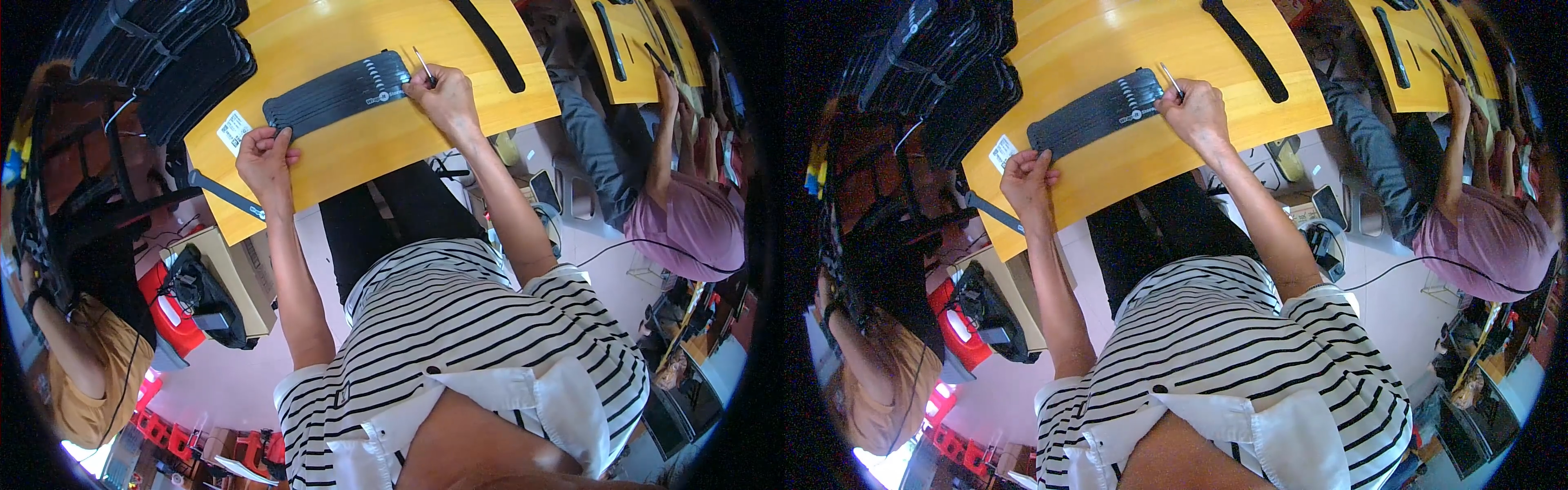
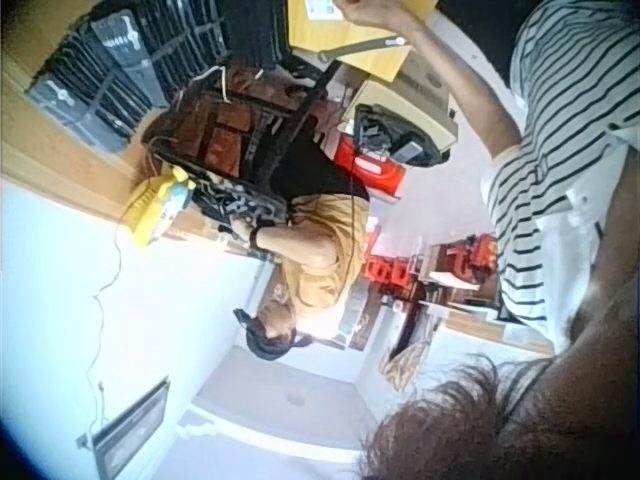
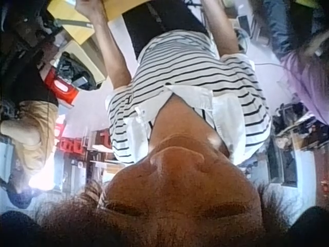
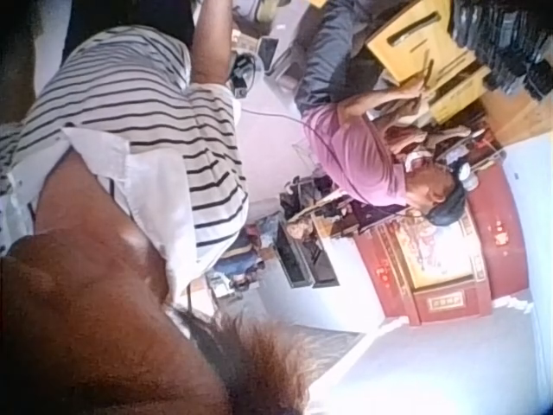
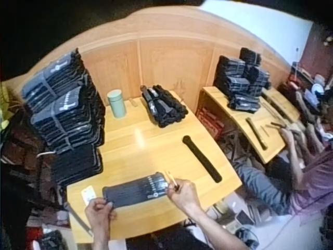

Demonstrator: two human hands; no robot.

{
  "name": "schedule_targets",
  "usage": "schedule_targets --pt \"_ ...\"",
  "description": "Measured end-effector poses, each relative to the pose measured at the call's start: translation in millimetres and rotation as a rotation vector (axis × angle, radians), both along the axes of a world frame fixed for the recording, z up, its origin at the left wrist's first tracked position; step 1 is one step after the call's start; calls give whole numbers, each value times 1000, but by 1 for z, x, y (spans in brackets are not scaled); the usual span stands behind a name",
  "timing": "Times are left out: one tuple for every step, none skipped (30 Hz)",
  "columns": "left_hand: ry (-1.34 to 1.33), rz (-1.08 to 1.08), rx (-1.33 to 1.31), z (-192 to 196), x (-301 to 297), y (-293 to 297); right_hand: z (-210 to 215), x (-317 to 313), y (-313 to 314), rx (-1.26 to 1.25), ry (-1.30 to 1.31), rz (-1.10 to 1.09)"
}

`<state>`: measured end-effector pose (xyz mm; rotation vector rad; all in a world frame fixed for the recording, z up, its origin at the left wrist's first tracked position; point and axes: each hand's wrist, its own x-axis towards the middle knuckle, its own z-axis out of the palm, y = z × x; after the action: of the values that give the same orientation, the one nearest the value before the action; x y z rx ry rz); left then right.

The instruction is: Assembling or inspecting leather straps with hardware using a small tool at a workshop desk.

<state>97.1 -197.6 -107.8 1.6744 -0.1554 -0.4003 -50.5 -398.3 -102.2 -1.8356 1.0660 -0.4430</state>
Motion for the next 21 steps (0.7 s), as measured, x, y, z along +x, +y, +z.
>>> schedule_targets --pt "0 -1 0 0 0 0 0 0 0 -10 11 3" --pt "2 -2 -3 0 0 0 1 0 0 -20 22 6" --pt "3 -2 -7 -1 0 0 2 0 0 -20 22 5" --pt "3 -3 -7 -1 0 0 2 0 0 -29 33 7" --pt "5 -2 -2 0 0 0 3 1 0 -38 43 9" --pt "7 -2 2 0 0 0 2 1 0 -39 43 8" --pt "7 -2 2 -1 0 -1 1 2 0 -50 62 2" --pt "2 0 -1 -1 0 -1 1 3 0 -62 80 -5" --pt "-4 2 -4 0 0 -1 2 3 0 -64 78 -6" --pt "-7 2 -7 0 1 -2 3 3 0 -55 85 -11" --pt "-47 -2 56 1 1 -3 4 4 0 -47 91 -17" --pt "-89 -6 119 3 1 -4 3 4 -1 -50 86 -17" --pt "-98 -3 114 6 1 -4 2 5 -3 -64 75 -10" --pt "-94 -13 154 8 1 -4 1 5 -3 -78 61 -4" --pt "-92 -23 193 10 1 -4 1 4 -3 -84 49 -3" --pt "-107 -16 186 10 3 -3 2 4 -2 -78 54 9" --pt "-70 -17 171 8 4 -2 3 4 -1 -72 58 21" --pt "-34 -19 156 6 6 0 3 4 -1 -79 41 27" --pt "-51 -5 150 1 8 4 4 4 -1 -48 31 46" --pt "-20 -32 145 -2 11 7 3 3 -1 -15 21 63" --pt "10 -57 142 -4 15 12 -1 0 -2 -21 2 74"
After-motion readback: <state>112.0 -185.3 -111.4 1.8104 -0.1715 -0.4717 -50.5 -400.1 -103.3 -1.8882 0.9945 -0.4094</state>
